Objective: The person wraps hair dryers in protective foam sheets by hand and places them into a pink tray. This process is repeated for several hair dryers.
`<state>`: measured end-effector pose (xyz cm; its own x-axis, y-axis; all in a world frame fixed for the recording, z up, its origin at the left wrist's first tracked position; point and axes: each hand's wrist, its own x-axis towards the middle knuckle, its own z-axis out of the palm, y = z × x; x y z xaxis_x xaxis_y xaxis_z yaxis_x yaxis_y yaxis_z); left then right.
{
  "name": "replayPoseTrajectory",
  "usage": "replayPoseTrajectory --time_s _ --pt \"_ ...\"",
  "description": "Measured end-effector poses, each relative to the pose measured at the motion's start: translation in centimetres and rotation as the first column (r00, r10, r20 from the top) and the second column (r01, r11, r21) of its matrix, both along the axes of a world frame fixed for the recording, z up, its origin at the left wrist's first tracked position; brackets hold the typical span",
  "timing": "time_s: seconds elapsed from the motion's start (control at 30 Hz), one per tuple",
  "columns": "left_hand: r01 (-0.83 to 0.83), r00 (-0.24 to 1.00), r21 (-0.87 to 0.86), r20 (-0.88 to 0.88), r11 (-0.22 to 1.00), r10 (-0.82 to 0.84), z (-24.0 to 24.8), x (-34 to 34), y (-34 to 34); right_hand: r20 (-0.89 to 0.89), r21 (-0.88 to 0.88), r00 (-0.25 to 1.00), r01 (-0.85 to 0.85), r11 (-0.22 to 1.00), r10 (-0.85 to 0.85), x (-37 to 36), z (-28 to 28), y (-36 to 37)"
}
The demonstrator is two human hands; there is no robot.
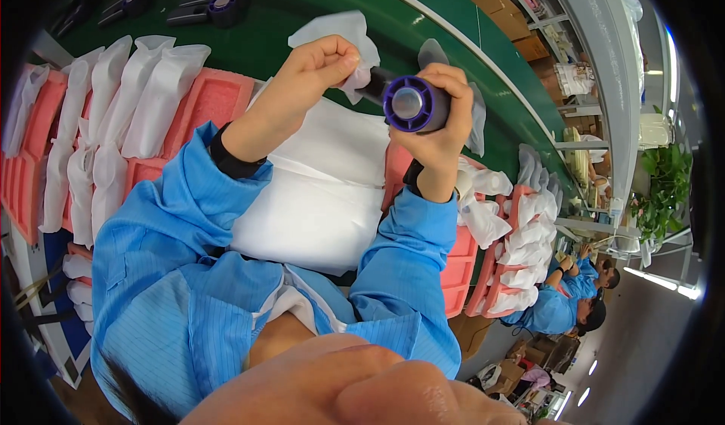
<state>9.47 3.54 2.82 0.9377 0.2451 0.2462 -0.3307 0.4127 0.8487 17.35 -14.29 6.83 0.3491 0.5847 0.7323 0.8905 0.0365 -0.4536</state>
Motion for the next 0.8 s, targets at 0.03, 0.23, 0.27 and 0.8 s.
replayPoseTrajectory --time_s 0.03,0.23,0.27,0.8 --pt "0.0 1.0 0.0 0.001 1.0 0.0 0.0 0.0 0.1 0.052 0.061 0.997 0.048 0.997 -0.052 0.1 0.1 -0.1" --pt "-0.188 0.98 0.197 0.094 0.962 0.173 0.4 0.1 -0.4 0.035 0.292 0.995 0.076 0.953 -0.09 0.1 0.2 -0.5" --pt "-0.31 0.947 0.294 0.182 0.904 0.265 0.4 0.1 -0.6 0.036 0.292 0.995 0.074 0.953 -0.089 0.0 0.1 -0.5" --pt "-0.595 0.802 0.625 0.502 0.505 0.323 2.6 -3.8 -3.1 0.234 0.045 0.943 0.235 0.971 -0.239 -1.6 -2.8 3.2"
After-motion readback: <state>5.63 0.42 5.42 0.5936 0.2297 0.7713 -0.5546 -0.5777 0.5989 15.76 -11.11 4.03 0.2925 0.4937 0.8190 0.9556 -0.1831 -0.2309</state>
